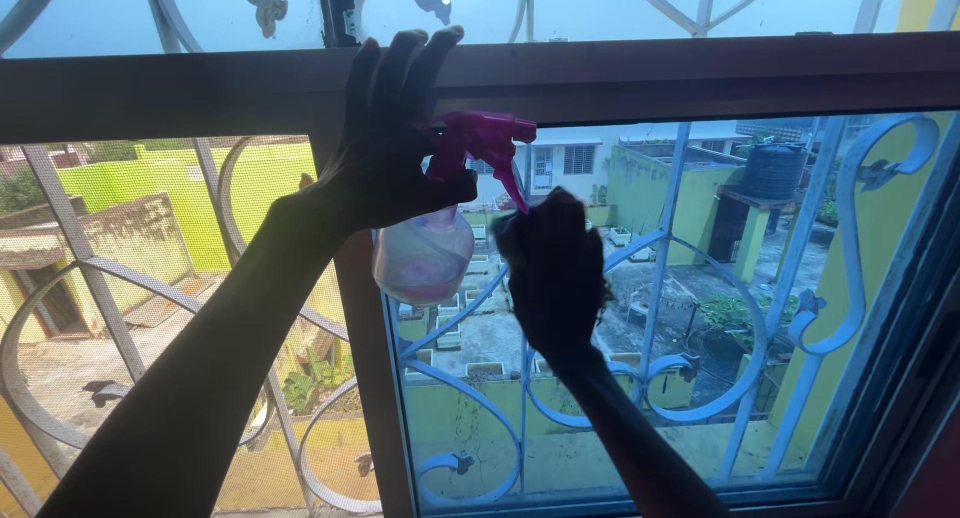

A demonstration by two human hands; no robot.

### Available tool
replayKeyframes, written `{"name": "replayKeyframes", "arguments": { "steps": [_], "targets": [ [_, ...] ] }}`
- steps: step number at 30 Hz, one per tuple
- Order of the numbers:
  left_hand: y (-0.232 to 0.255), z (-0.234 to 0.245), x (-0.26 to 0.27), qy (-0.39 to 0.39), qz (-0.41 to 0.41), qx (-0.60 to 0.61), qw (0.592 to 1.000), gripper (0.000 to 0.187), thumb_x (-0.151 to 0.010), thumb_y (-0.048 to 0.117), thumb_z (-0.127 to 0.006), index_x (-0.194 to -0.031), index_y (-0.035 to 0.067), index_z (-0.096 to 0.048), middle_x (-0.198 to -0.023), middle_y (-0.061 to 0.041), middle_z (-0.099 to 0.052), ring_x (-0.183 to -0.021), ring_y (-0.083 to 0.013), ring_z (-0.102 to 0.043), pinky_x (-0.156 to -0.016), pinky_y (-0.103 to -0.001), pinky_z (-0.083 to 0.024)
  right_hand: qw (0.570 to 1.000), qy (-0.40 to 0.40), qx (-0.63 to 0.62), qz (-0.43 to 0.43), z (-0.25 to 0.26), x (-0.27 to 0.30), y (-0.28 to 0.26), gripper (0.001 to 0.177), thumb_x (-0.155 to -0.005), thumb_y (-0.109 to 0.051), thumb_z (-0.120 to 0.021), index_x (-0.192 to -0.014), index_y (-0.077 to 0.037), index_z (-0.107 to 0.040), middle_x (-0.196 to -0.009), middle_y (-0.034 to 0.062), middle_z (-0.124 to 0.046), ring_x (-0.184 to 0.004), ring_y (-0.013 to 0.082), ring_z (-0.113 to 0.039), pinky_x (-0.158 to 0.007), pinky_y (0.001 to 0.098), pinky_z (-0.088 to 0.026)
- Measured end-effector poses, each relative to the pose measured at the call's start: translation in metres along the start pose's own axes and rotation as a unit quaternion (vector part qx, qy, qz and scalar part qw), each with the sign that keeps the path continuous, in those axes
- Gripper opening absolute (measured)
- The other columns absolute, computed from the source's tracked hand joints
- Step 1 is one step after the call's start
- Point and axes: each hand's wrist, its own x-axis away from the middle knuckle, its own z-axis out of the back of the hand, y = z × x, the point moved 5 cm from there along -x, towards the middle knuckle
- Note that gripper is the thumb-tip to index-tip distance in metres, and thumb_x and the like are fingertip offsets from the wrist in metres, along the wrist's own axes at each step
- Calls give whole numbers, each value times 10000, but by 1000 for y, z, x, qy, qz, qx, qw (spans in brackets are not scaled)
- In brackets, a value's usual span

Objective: The person cleans a window with a decorative metal grille by repeatedly spraying a cleaning solution and wiping the glass with a cloth. They work methodically across different sections of the window, including the frame and grille, from an indoor viewpoint.

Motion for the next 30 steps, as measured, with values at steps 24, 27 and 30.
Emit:
{"name": "replayKeyframes", "arguments": {
  "steps": [24,27,30],
  "targets": [
    [6,1,-2,-37,30,-39,998,463,-817,544,-841,-1198,282,-815,-1757,-166,-63,-1602,-407,45,-1264,-667,13,994,104,-18,9,0,43,50,633,-807,-154,-703,-1420,-75,-567,-1495,240,-496,-1403,410,-449,-1087,587,-394],
    [4,-2,-1,-44,38,-17,998,502,-820,550,-849,-1247,289,-810,-1762,-157,-45,-1598,-406,72,-1269,-669,25,996,73,12,-47,-17,46,68,594,-939,-114,-681,-1512,-90,-525,-1590,208,-444,-1504,403,-399,-1173,568,-351],
    [4,-2,2,-28,15,-21,999,359,-893,526,-840,-1168,296,-832,-1798,-130,-33,-1643,-368,93,-1323,-639,29,997,43,30,-59,-28,48,77,559,-1010,-100,-663,-1546,-88,-504,-1620,211,-413,-1545,409,-375,-1194,547,-338]
  ]
}}
